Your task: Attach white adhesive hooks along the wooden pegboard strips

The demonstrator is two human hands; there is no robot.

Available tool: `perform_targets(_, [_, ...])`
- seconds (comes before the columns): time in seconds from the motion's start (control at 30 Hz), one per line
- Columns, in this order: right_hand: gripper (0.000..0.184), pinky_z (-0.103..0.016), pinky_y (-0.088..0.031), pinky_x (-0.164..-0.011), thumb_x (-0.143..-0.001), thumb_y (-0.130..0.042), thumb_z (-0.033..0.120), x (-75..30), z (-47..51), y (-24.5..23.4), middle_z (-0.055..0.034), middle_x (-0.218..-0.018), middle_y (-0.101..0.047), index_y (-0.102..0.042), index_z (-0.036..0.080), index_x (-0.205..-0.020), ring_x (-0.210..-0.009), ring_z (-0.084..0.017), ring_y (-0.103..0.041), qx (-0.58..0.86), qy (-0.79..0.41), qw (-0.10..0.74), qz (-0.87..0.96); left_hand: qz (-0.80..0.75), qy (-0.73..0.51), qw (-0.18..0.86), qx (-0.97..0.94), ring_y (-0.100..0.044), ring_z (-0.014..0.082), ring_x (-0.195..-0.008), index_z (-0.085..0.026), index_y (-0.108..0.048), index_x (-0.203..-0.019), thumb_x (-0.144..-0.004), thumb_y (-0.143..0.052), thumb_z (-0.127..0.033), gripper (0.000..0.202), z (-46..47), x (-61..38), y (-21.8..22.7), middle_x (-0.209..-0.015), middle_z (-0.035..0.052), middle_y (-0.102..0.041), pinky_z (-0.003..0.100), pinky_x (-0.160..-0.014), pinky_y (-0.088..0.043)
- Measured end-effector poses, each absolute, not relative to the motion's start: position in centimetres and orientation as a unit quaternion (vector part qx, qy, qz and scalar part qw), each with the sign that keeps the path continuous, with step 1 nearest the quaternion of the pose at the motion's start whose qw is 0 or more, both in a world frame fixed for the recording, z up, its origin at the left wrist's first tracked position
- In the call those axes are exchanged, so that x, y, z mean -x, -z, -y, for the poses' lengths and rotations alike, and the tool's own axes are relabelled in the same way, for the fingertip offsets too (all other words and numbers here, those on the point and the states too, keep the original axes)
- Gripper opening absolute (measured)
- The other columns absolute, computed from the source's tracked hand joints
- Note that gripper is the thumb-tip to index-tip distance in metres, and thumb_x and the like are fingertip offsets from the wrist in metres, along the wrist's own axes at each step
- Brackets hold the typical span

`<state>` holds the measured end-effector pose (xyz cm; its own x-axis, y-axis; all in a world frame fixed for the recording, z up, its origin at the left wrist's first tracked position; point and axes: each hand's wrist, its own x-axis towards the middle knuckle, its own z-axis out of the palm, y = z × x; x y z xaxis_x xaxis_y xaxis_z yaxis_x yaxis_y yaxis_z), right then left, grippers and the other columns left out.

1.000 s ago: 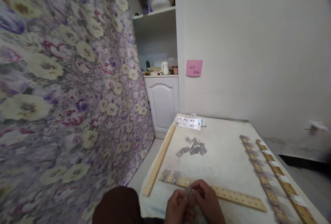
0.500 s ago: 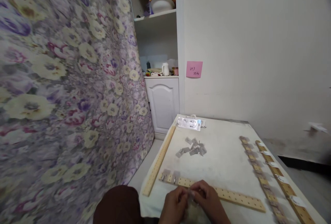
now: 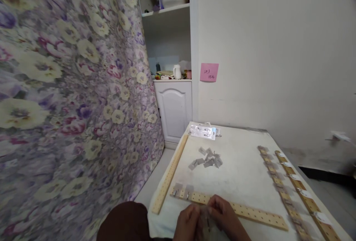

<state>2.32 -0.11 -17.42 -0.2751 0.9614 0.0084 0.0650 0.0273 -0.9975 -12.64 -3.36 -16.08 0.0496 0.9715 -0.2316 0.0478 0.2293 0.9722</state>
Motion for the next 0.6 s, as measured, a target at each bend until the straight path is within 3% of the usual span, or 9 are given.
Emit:
perform_targets(0.17, [0.024, -0.02, -0.025, -0.036, -0.072, -0.053, 0.044, -2.1, -1.3, 18.2, 0.0108, -0.048, -0.038, -0.045, 0.021, -0.072, -0.034, -0.006, -0.033, 0.456, -0.561, 0.42, 0.549, -0.511, -0.398, 0.61, -0.456, -0.042, 0.0088, -0.038, -0.016, -0.058, -0.07, -0.061, -0.05, -0.073, 0.058, 3.2, 12.4, 18.6, -0.045, -0.0024, -0.054, 0.022, -0.042, -0.024])
perform_targets(0.3, [0.021, -0.021, -0.029, -0.037, -0.075, -0.048, 0.041, -1.6, -2.3, 18.5, 0.0103, -0.051, -0.04, -0.048, 0.021, -0.081, -0.035, -0.008, -0.037, 0.471, -0.535, 0.408, 0.571, -0.524, -0.412, 0.631, -0.396, -0.039, 0.0068, -0.033, -0.017, -0.054, -0.064, -0.049, -0.059, -0.074, 0.059, 2.4, 12.1, 19.9, -0.041, -0.0036, -0.053, 0.021, -0.039, -0.021])
perform_targets(0.43, [0.011, -0.025, -0.039, -0.054, -0.075, -0.045, 0.028, -1.0, -3.0, 17.7, 0.0042, -0.059, -0.052, -0.052, 0.021, -0.078, -0.055, -0.013, -0.052, 0.514, -0.406, 0.38, 0.653, -0.513, -0.443, 0.666, -0.311, -0.04, 0.0057, -0.029, -0.018, -0.049, -0.059, -0.045, -0.066, -0.067, 0.053, 2.0, 11.7, 19.5, -0.039, -0.0045, -0.052, 0.02, -0.036, -0.018])
perform_targets(0.6, [0.013, -0.027, -0.04, -0.066, -0.077, -0.044, 0.026, -0.5, -3.3, 16.7, 0.0004, -0.074, -0.063, -0.056, 0.023, -0.081, -0.071, -0.017, -0.059, 0.585, -0.308, 0.312, 0.682, -0.505, -0.455, 0.688, -0.253, -0.041, 0.0062, -0.026, -0.02, -0.045, -0.059, -0.051, -0.065, -0.059, 0.045, 1.4, 11.4, 19.4, -0.039, -0.0047, -0.054, 0.02, -0.033, -0.018])
